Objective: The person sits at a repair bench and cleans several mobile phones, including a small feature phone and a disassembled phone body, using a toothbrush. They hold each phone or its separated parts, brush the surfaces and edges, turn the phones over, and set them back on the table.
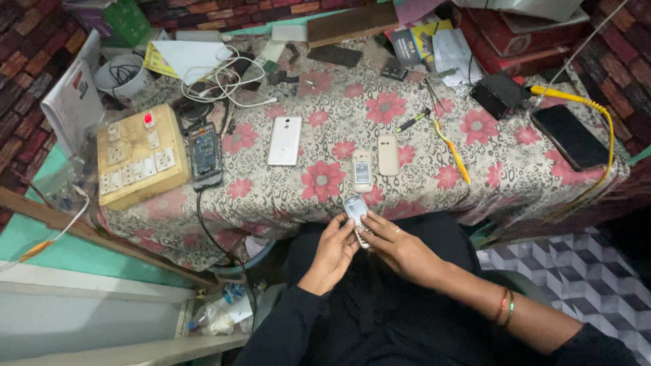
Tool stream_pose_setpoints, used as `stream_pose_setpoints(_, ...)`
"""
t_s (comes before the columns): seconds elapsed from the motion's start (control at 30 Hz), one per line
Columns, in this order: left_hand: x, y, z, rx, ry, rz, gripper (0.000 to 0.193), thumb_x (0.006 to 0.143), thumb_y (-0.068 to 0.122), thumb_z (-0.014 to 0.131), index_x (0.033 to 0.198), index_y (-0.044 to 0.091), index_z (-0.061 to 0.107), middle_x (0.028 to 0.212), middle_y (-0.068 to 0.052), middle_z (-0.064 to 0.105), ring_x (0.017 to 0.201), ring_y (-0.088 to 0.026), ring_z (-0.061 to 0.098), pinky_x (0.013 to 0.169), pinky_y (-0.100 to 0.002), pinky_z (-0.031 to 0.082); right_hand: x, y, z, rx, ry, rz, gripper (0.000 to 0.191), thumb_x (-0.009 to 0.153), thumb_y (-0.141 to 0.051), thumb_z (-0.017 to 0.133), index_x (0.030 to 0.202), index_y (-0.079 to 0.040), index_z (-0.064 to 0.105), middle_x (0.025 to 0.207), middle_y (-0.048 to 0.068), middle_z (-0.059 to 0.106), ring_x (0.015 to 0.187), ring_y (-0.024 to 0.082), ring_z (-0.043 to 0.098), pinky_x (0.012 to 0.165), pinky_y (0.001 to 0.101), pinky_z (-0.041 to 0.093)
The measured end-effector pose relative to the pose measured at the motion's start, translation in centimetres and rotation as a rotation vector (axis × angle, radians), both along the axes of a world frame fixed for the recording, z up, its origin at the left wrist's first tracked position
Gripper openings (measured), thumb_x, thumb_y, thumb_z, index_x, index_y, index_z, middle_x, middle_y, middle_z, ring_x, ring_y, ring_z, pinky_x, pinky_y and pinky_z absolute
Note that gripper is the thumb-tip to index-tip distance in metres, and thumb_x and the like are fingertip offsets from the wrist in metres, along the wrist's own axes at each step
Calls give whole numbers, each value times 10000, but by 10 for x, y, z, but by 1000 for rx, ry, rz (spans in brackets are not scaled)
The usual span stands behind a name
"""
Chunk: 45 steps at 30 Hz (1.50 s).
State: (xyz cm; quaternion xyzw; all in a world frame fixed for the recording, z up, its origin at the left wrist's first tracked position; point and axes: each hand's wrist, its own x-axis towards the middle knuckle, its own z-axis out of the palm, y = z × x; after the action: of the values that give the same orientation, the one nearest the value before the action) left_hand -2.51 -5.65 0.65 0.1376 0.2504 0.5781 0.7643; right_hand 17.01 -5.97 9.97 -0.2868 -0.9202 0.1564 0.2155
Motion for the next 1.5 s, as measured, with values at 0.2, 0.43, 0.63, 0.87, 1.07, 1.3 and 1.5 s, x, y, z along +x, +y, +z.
stream_pose_setpoints(0.2, -14, 48, 4, 129, 87, 181, 332, 994, 54, 596, 1317, 9, 535, 1175, -105, 668, 1026, -196, 684, 922, -386, 567, 10, 49, -4, 125, 66, -160, 527, 909, -184, 712, 1381, 4, 570, 1483, 259, 497, 1401, 437, 450, 1127, 496, 407)
stream_pose_setpoints(0.43, -50, 92, 4, 412, 473, 328, 669, 979, -15, 628, 1585, -37, 347, 1430, -106, 569, 1290, -185, 573, 1044, -289, 494, 31, 120, -14, 272, 7, -380, 355, 913, -235, 713, 1189, -15, 683, 1333, 234, 641, 1276, 424, 590, 1070, 471, 480)
stream_pose_setpoints(0.63, -52, 97, 11, 545, 1330, 508, 627, 918, 78, 646, 1488, -70, 433, 1542, -260, 396, 1383, -358, 487, 1045, -371, 502, 33, 108, -6, 94, -122, -510, 200, 920, -235, 716, 1042, -77, 701, 1024, 124, 741, 949, 332, 735, 805, 407, 571)
stream_pose_setpoints(0.87, -39, 79, 25, 783, 1839, 666, 468, 938, 179, 688, 1349, -27, 602, 1522, -281, 449, 1436, -497, 355, 1167, -536, 326, 26, 106, -14, -314, 697, -589, 159, 998, -136, 624, 1063, 4, 586, 1088, 147, 719, 904, 258, 753, 810, 363, 604)
stream_pose_setpoints(1.07, -11, 60, 32, 904, 1455, 445, 432, 994, 171, 661, 1398, 26, 604, 1448, -156, 589, 1388, -379, 511, 1178, -474, 399, -17, 80, -54, -895, 1377, -422, 100, 1016, -124, 550, 1029, -28, 525, 1092, 152, 706, 1030, 274, 766, 907, 400, 628)
stream_pose_setpoints(1.3, -7, 57, 28, 949, 1453, 296, 478, 931, 95, 662, 1404, 56, 600, 1486, -195, 539, 1394, -432, 467, 1146, -483, 393, -45, 61, -73, -992, 1268, -482, 111, 1027, -149, 636, 1049, -41, 623, 993, 84, 708, 863, 185, 703, 774, 336, 598)
stream_pose_setpoints(1.5, -5, 67, 29, 1020, 1496, 246, 452, 942, 40, 625, 1393, 68, 616, 1550, -185, 498, 1445, -454, 428, 1129, -486, 422, -29, 75, -75, -1040, 925, -499, 234, 1024, -226, 595, 1063, -15, 688, 857, 72, 744, 715, 141, 726, 640, 286, 589)
